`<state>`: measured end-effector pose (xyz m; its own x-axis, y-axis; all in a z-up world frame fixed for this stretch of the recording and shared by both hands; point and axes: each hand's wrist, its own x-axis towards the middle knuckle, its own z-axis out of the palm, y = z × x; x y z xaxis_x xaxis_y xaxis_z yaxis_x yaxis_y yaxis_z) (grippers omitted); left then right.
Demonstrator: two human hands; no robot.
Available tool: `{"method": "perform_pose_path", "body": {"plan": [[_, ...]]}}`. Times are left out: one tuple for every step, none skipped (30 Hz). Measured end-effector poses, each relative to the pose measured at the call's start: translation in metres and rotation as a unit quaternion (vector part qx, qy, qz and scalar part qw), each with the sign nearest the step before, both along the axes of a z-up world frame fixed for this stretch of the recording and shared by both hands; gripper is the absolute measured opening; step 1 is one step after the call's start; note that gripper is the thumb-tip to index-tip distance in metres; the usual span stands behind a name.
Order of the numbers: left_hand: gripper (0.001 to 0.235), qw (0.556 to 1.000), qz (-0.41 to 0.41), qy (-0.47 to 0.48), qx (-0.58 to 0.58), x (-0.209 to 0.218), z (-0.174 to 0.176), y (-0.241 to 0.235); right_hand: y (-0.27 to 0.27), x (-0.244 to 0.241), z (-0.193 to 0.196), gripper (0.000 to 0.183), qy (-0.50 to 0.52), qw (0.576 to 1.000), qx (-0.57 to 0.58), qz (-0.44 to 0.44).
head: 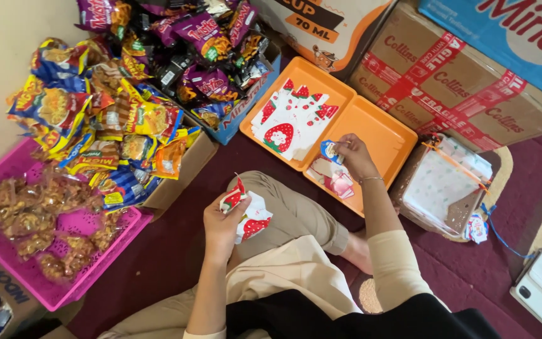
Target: Filling small decorative gift bags with a variety of snack packets selected from organized bins on the floor.
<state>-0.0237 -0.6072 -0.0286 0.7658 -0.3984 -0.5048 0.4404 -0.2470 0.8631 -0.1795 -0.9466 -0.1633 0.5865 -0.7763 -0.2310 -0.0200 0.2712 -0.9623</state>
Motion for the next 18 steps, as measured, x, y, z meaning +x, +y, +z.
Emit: {"method": "perform_pose_path", "body": {"plan": [[0.025,1.000,0.004,-0.001,-0.001,-0.004,0.007,0.002,0.005,0.006,0.013,0.026,-0.001,1.000,-0.001,0.004],[0.022,1.000,0.009,-0.021,-0.016,-0.007,0.014,0.003,0.009,0.012,0.026,0.026,-0.017,0.999,0.012,0.047],[0.019,0.999,0.014,-0.041,-0.031,-0.011,0.022,0.006,0.014,0.018,0.039,0.030,-0.033,0.995,0.025,0.091],[0.019,0.998,0.021,-0.042,-0.032,-0.012,0.020,0.008,0.030,0.026,0.062,0.030,-0.034,0.994,0.024,0.098],[0.019,0.998,0.025,-0.047,-0.031,-0.012,0.018,0.010,0.047,0.033,0.085,0.024,-0.020,0.992,0.035,0.123],[0.020,0.998,0.030,-0.051,-0.030,-0.013,0.017,0.013,0.063,0.041,0.109,0.022,-0.005,0.988,0.046,0.149],[0.020,0.997,0.037,-0.053,-0.031,-0.013,0.019,0.016,0.073,0.047,0.114,0.022,-0.006,0.987,0.044,0.156],[0.021,0.997,0.039,-0.052,-0.031,-0.013,0.021,0.019,0.083,0.053,0.120,0.019,-0.026,0.984,0.036,0.175],[0.022,0.997,0.040,-0.052,-0.032,-0.013,0.022,0.023,0.093,0.058,0.125,0.019,-0.045,0.980,0.028,0.193],[0.022,0.997,0.050,-0.053,-0.032,-0.012,0.019,0.026,0.108,0.065,0.142,0.019,-0.046,0.978,0.028,0.202],[0.022,0.996,0.047,-0.068,-0.042,-0.010,0.015,0.030,0.124,0.072,0.158,0.020,-0.060,0.973,0.023,0.221],[0.022,0.994,0.045,-0.083,-0.051,-0.009,0.011,0.034,0.139,0.078,0.174,0.023,-0.075,0.968,0.017,0.239],[0.022,0.994,0.055,-0.084,-0.051,-0.012,0.026,0.037,0.149,0.082,0.180,0.023,-0.075,0.966,0.017,0.249],[0.021,0.993,0.061,-0.077,-0.069,-0.014,0.042,0.039,0.159,0.087,0.187,0.024,-0.089,0.960,0.013,0.264],[0.020,0.992,0.067,-0.069,-0.086,-0.017,0.057,0.041,0.169,0.091,0.194,0.025,-0.103,0.955,0.008,0.278],[0.020,0.991,0.076,-0.071,-0.086,-0.016,0.045,0.045,0.175,0.097,0.198,0.025,-0.103,0.952,0.008,0.287],[0.020,0.990,0.079,-0.074,-0.092,-0.016,0.033,0.048,0.182,0.103,0.202,0.027,-0.111,0.948,0.002,0.298],[0.020,0.989,0.082,-0.077,-0.098,-0.015,0.021,0.051,0.189,0.108,0.206,0.028,-0.119,0.944,-0.004,0.308]]}}
